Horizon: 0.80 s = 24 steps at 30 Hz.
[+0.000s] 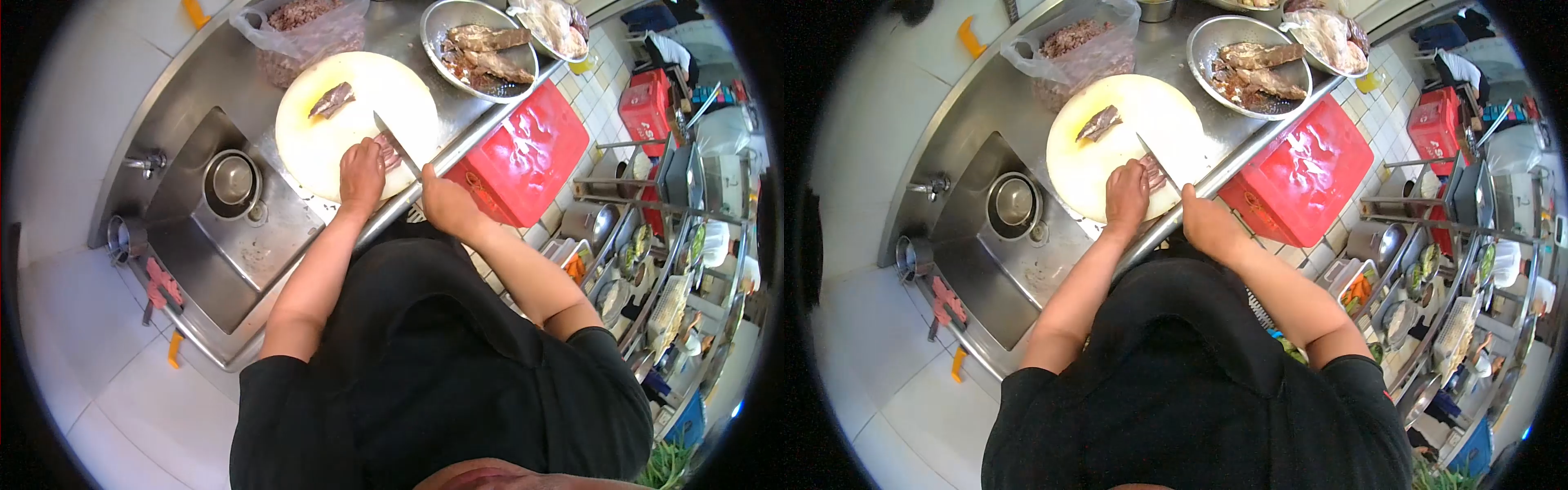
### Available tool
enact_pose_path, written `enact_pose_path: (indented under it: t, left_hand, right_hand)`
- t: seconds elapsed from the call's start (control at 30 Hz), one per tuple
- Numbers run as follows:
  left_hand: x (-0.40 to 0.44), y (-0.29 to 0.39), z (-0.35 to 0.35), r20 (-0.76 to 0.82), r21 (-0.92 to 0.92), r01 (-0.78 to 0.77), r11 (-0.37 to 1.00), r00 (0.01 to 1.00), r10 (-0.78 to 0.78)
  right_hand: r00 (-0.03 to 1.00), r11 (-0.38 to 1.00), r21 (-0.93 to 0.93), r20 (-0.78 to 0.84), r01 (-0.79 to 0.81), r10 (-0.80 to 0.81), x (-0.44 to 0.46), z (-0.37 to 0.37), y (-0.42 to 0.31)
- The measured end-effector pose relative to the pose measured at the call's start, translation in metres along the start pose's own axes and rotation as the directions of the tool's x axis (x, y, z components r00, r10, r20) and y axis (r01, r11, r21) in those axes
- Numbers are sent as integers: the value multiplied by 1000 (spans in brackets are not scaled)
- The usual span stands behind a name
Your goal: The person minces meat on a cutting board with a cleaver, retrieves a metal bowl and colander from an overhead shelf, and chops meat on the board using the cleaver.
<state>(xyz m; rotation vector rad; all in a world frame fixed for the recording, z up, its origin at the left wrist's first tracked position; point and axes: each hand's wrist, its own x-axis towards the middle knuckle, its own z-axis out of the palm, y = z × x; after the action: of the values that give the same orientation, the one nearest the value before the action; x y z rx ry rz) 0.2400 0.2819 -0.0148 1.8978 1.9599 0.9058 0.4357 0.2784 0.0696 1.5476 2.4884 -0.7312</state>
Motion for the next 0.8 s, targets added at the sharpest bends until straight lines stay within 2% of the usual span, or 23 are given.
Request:
enact_pose_path:
  t: [0.07,0.17,0.23,0.27,0.3,0.33,0.37,0.4,0.47,0.53,0.6,0.63,0.67,0.73,0.8]
  left_hand:
    - [-1,-2,1,-1,24,-6,1000,1000,6]
    - [-4,-2,0,31,25,-32,999,999,31]
    - [-4,-8,5,10,40,-60,997,998,59]
    - [-4,-8,5,10,42,-67,997,998,66]
    - [-5,-8,6,-14,57,-85,995,996,86]
    - [-7,-8,6,-38,72,-102,992,994,105]
    - [-7,-8,8,-39,71,-105,992,993,108]
    - [-6,-10,10,-47,64,-95,993,994,98]
    - [-7,-12,12,-60,51,-70,996,996,73]
    - [-5,-13,10,-14,48,-74,996,997,75]
    - [-3,-13,12,24,71,-63,995,998,61]
    - [-3,-15,12,68,99,-49,994,997,42]
    - [-10,-16,12,86,103,-73,992,994,64]
    - [-4,-16,12,36,62,-92,994,995,90]
    - [-3,-12,7,44,31,-80,996,996,78]
  right_hand:
    - [999,999,-46,-35,10,-11,12,17,12]
    - [992,999,17,-120,32,-30,39,7,16]
    - [1000,1000,-9,-7,28,-28,65,-23,5]
    - [1000,1000,-6,-13,26,-26,65,-52,-15]
    - [973,991,50,201,-122,110,59,-92,-41]
    - [883,959,72,413,-275,223,55,-113,-54]
    - [900,974,5,383,-226,207,47,-106,-52]
    - [914,966,68,348,-249,211,35,-98,-52]
    - [999,1000,10,28,22,-22,22,-19,-5]
    - [999,1000,5,39,0,0,14,-4,-5]
    - [994,994,4,-7,-111,111,22,14,-1]
    - [996,997,70,-87,-15,21,29,18,8]
    - [994,996,89,-98,-31,40,32,10,4]
    - [998,998,-14,21,-60,60,47,-31,-14]
    - [998,998,16,-8,-66,66,34,-39,-21]
